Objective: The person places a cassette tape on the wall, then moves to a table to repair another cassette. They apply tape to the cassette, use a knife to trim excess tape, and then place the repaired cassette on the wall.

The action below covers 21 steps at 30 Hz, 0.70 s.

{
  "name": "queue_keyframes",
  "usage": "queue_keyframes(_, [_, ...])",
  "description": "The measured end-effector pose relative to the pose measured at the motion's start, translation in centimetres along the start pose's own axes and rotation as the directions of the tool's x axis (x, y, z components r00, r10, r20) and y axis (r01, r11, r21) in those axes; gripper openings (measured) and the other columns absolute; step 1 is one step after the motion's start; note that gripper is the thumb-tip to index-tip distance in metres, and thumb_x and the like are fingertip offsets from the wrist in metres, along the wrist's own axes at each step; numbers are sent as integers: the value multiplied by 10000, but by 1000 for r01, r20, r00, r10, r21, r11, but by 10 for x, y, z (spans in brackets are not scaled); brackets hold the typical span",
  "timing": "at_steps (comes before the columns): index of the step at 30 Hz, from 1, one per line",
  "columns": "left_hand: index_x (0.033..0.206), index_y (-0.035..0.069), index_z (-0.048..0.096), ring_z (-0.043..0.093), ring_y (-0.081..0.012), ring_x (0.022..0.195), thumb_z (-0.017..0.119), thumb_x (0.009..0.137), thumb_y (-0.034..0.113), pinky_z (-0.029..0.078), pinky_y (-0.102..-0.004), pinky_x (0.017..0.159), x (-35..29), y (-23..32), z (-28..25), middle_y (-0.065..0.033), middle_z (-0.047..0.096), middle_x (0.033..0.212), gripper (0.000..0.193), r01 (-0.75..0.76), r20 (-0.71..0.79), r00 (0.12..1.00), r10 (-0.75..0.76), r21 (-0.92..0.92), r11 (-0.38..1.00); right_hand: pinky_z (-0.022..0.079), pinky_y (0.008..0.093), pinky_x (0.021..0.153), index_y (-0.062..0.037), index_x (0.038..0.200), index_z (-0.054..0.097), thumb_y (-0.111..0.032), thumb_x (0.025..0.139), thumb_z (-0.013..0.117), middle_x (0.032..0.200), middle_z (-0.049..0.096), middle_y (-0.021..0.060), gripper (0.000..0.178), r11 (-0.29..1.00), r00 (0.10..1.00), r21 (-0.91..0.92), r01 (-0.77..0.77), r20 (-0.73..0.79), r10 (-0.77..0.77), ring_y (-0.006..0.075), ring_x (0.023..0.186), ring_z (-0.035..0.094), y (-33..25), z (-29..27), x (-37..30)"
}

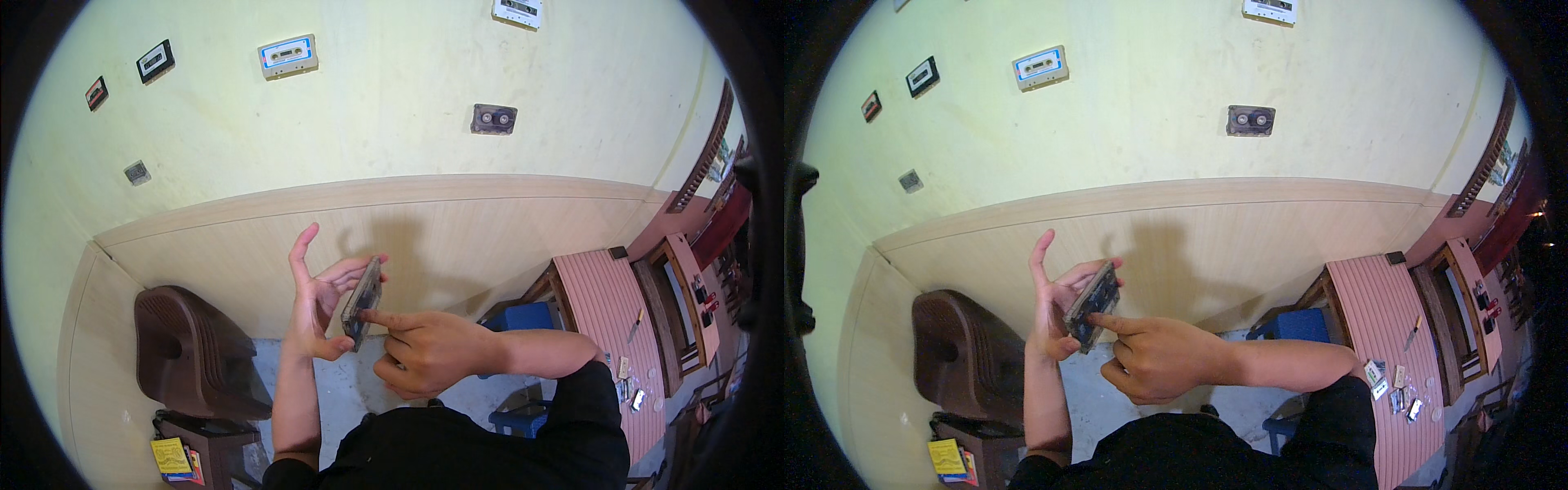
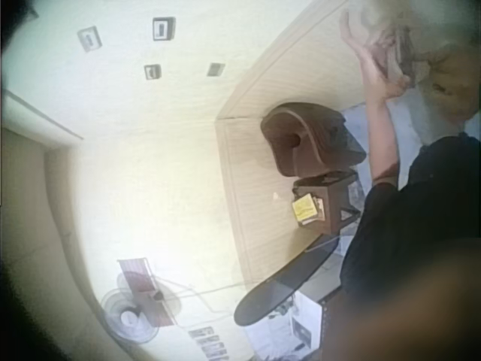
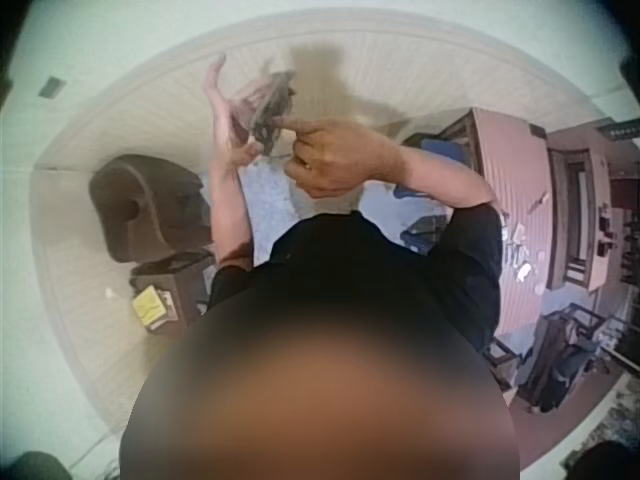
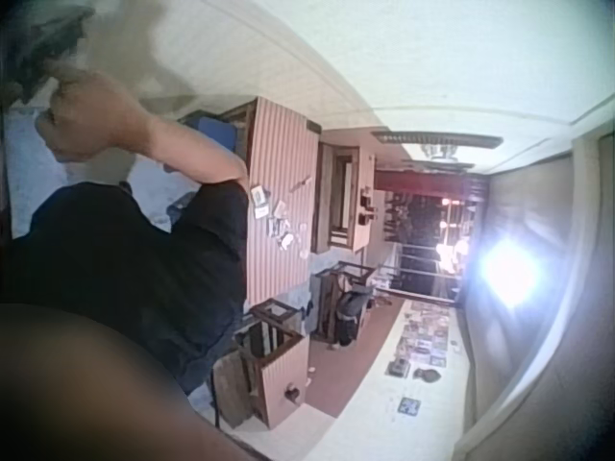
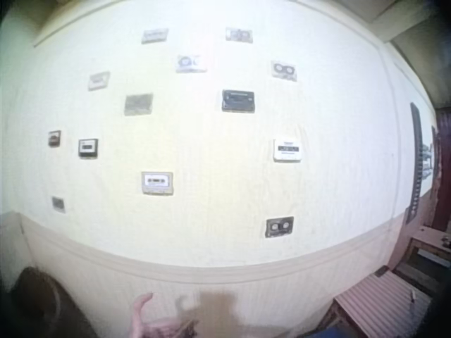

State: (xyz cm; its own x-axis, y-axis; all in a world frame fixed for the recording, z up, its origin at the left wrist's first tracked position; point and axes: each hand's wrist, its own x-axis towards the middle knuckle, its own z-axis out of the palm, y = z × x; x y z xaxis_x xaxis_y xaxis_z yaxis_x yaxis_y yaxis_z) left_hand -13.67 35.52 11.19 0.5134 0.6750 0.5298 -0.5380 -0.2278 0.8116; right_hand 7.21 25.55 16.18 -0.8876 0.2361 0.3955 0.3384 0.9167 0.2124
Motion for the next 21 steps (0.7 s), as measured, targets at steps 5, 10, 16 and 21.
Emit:
queue_keyframes(5, [1736,161,-57,645,-440,1397,1034,581,222,463,-554,1216,-1,18,-25,-350,601,1552,1590,-111,142,988,61,373,921,321,664,1338,-91,833,525,-121,875,692,663,549,67,175,708,967,699,-99,-100,233,292,642,644,-1,7,-4])
queue_keyframes(10, [1730,134,50,585,-427,1483,1005,546,101,399,-559,1256,-8,50,-25,-298,608,1580,1521,-244,323,946,6,702,670,299,647,1320,-109,893,512,-138,888,666,681,528,42,157,-418,770,899,127,176,613,247,665,611,1,23,-17])
queue_keyframes(16, [1762,140,33,565,-463,1499,1027,630,207,438,-567,1250,-11,37,-18,-376,548,1587,1508,-173,257,964,74,389,905,468,550,1135,-93,949,575,-180,926,663,741,586,79,126,-569,671,792,224,298,679,242,734,632,5,23,-17])
queue_keyframes(21, [1798,159,-41,643,-551,1366,911,775,552,543,-595,1170,-19,-9,-19,-487,504,1543,1452,80,115,993,-17,-563,823,555,436,908,-61,1073,673,-208,915,727,805,606,90,223,557,708,765,-322,-195,678,258,776,631,-5,-8,-3])
